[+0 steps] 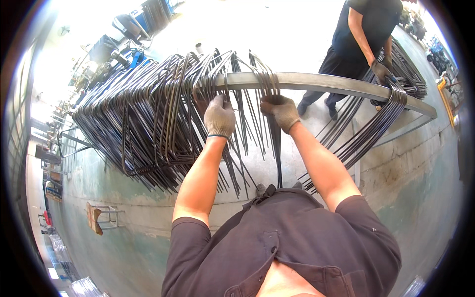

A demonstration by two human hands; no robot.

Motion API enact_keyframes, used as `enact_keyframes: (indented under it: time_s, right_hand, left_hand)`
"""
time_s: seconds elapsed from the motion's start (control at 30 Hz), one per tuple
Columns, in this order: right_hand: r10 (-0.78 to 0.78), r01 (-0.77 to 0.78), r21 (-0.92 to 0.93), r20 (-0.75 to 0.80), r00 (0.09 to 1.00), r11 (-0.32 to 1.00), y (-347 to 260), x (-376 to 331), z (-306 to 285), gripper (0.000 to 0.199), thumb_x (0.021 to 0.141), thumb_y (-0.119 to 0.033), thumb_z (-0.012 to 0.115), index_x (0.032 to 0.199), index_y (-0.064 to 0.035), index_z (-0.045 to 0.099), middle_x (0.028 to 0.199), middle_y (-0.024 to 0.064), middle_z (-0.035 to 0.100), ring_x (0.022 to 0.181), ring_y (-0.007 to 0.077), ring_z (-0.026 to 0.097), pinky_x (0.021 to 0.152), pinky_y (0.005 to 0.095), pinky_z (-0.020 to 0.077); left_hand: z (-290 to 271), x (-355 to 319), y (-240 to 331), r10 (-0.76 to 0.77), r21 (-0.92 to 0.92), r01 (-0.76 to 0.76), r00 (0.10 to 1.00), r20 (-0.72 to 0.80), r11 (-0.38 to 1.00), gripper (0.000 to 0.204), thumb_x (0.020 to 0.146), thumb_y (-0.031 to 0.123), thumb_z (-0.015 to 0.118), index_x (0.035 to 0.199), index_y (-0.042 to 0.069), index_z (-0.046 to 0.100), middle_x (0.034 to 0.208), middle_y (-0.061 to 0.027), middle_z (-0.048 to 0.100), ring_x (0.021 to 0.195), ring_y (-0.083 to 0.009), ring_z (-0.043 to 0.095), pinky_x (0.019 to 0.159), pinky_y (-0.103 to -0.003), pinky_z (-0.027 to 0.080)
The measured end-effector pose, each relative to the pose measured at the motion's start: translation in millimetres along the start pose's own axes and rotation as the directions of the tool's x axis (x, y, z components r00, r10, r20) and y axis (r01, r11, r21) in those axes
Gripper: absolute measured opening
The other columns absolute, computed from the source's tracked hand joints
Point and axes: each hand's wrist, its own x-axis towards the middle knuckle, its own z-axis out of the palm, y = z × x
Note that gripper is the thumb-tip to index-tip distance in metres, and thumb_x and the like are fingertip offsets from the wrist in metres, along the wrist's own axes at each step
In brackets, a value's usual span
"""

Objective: The person repeatedly picks up bundles of bent metal rods from a horizontal rack and places them back onto the same rack in a more organized manner. The person wears gloves and handles the rods by hand throughout the clip.

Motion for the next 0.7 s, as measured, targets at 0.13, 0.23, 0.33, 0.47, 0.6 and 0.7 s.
enact_keyframes:
  time_s: [0.13, 0.23, 0.33, 0.47, 0.6, 0.7]
  right_hand:
    - [0.034, -0.034, -0.056, -0.010, 0.999, 0.998, -8.7, -6.1, -16.1, 0.030, 0.098, -0.006, 0.084, 0.124, 0.0067, 0.078, 0.103, 0.0088, 0.081, 0.091, 0.0180, 0.077, 0.086, 0.0322, 0.0631]
    - [0.015, -0.017, -0.060, -0.032, 0.999, 0.998, -15.4, -10.7, -15.4, 0.030, 0.098, -0.007, 0.084, 0.123, 0.0074, 0.077, 0.102, 0.0095, 0.081, 0.091, 0.0185, 0.077, 0.085, 0.0323, 0.0631]
    - [0.009, -0.011, -0.061, -0.037, 0.999, 0.998, -10.1, -8.3, -20.6, 0.030, 0.098, -0.007, 0.084, 0.123, 0.0079, 0.077, 0.103, 0.0098, 0.081, 0.091, 0.0186, 0.077, 0.085, 0.0322, 0.0627]
    - [0.001, -0.006, -0.092, -0.051, 0.999, 0.996, -9.3, -8.5, -27.4, 0.032, 0.097, -0.008, 0.084, 0.123, 0.0082, 0.077, 0.104, 0.0102, 0.081, 0.091, 0.0185, 0.077, 0.085, 0.0321, 0.0624]
    - [-0.004, -0.001, -0.090, -0.062, 0.998, 0.996, -8.0, -9.6, -36.2, 0.032, 0.096, -0.010, 0.085, 0.123, 0.0057, 0.080, 0.104, 0.0084, 0.082, 0.089, 0.0146, 0.075, 0.082, 0.0298, 0.0608]
    - [-0.009, 0.003, -0.111, -0.054, 0.999, 0.994, -9.2, -9.7, -39.8, 0.033, 0.095, -0.010, 0.085, 0.123, 0.0064, 0.080, 0.103, 0.0084, 0.082, 0.088, 0.0146, 0.075, 0.081, 0.0300, 0.0604]
  left_hand:
    - [-7.6, -12.2, -2.1, 0.003, -0.028, -0.008, 0.985, -0.173, 1.000, 0.028, 0.098, 0.009, 0.074, 0.125, 0.002, 0.076, 0.115, -0.0197, 0.079, 0.108, -0.0401, 0.077, 0.099, -0.049, 0.061]
    - [-2.8, -14.4, 3.2, -0.037, -0.095, 0.016, 0.975, -0.219, 0.995, 0.036, 0.094, 0.004, 0.075, 0.130, -0.001, 0.072, 0.132, -0.0237, 0.074, 0.124, -0.0439, 0.071, 0.108, -0.050, 0.058]
    - [3.9, -14.9, 14.8, 0.010, -0.014, -0.016, 0.923, -0.384, 1.000, 0.039, 0.093, 0.002, 0.075, 0.132, -0.002, 0.069, 0.140, -0.0273, 0.070, 0.133, -0.0467, 0.067, 0.114, -0.050, 0.056]
    - [-2.0, 1.6, 23.3, -0.144, -0.089, 0.122, 0.935, -0.323, 0.989, 0.042, 0.096, 0.003, 0.073, 0.137, -0.007, 0.065, 0.151, -0.0296, 0.063, 0.143, -0.0466, 0.061, 0.123, -0.050, 0.051]
    - [-10.3, 17.8, 38.4, -0.320, -0.080, 0.310, 0.915, -0.246, 0.947, 0.050, 0.096, 0.009, 0.077, 0.141, -0.009, 0.064, 0.151, -0.0290, 0.064, 0.143, -0.0443, 0.061, 0.123, -0.048, 0.050]
    - [-9.5, 26.5, 32.1, -0.370, -0.045, 0.371, 0.897, -0.242, 0.928, 0.053, 0.095, 0.018, 0.080, 0.140, -0.006, 0.067, 0.147, -0.0268, 0.067, 0.139, -0.0424, 0.065, 0.120, -0.048, 0.052]
